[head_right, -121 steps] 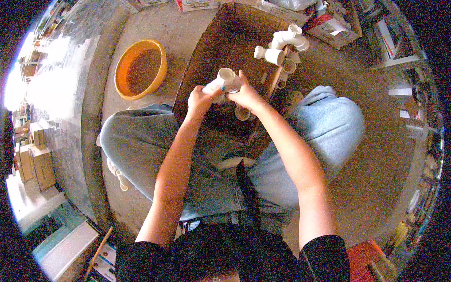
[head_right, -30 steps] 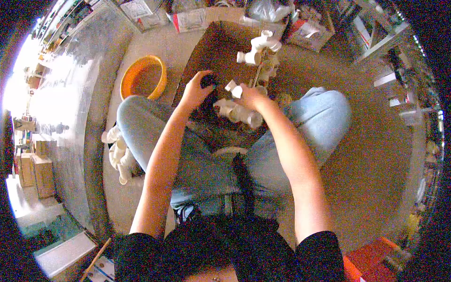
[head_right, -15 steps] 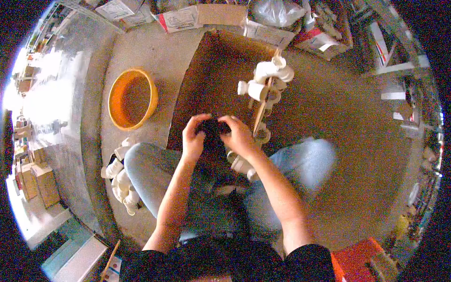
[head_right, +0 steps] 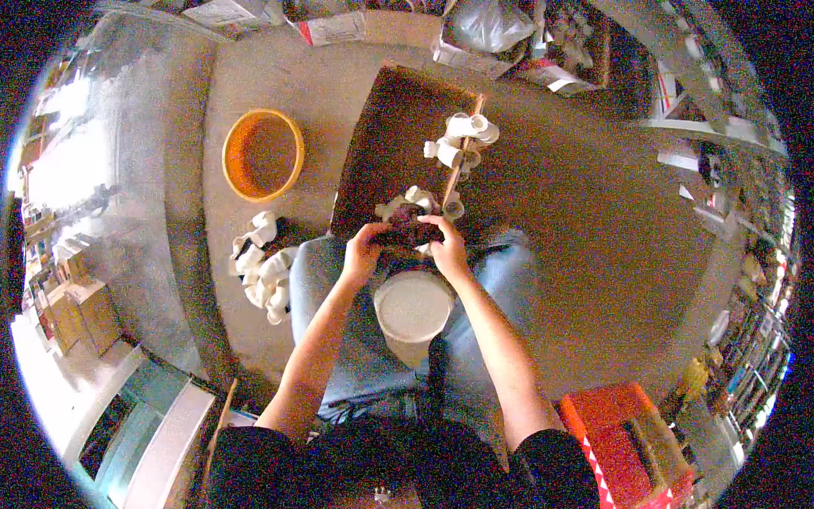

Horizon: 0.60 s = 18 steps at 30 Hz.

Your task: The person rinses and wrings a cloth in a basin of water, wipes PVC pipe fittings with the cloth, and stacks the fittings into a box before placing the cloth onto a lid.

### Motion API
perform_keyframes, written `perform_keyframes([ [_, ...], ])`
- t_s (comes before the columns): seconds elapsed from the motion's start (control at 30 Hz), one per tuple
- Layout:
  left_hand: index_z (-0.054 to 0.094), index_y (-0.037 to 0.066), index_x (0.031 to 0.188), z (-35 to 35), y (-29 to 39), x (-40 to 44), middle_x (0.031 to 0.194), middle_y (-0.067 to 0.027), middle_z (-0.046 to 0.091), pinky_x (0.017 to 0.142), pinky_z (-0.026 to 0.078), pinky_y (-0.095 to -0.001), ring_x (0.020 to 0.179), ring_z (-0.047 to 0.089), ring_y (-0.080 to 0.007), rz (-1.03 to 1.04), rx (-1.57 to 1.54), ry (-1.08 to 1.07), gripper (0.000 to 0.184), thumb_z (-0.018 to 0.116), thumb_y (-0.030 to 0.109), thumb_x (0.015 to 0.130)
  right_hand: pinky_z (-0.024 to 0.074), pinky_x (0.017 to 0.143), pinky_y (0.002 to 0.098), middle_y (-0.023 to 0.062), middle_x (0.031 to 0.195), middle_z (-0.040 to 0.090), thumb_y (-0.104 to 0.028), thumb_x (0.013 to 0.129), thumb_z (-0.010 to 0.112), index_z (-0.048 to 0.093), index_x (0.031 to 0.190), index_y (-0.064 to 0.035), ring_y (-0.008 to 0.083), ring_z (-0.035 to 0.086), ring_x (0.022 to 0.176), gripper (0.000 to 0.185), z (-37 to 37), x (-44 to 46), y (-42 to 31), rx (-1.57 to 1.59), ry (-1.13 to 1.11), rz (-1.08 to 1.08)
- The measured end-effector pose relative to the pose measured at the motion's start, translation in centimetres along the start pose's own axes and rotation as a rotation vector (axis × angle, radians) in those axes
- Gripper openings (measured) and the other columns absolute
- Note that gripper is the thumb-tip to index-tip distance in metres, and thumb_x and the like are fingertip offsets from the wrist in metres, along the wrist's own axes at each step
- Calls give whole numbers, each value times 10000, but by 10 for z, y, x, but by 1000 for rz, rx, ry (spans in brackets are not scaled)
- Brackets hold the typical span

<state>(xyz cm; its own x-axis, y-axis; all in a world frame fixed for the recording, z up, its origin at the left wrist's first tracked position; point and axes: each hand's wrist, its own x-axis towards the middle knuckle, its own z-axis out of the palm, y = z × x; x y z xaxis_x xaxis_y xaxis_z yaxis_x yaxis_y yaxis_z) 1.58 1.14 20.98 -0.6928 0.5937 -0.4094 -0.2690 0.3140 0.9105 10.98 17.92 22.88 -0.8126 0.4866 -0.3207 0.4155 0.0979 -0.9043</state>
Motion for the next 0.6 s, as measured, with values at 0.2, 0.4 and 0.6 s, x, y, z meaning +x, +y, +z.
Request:
perform_keyframes([
  [0.2,567,-15,975,-20,137,-51,984,-83,596,913,370,-280,989,526,-171,9,21,-172,427,405,-132,597,440,796,317,123,927,594,35,629,577,514,974,-77,272,577,895,368,-16,-70,-101,-190,202,37],
  [0.4,548,6,1040,-24,214,-113,973,-91,597,875,404,-276,965,540,-165,97,91,-329,389,521,-70,659,416,801,327,144,931,568,-24,663,537,481,969,-52,269,555,907,312,-39,-148,-204,-151,171,204],
  [0.6,562,32,985,6,194,-172,924,-130,602,804,442,-329,898,577,-255,318,312,-336,389,618,56,601,411,769,343,165,898,509,-161,663,654,391,993,-32,298,531,852,441,-54,-213,-202,-132,25,-145],
])
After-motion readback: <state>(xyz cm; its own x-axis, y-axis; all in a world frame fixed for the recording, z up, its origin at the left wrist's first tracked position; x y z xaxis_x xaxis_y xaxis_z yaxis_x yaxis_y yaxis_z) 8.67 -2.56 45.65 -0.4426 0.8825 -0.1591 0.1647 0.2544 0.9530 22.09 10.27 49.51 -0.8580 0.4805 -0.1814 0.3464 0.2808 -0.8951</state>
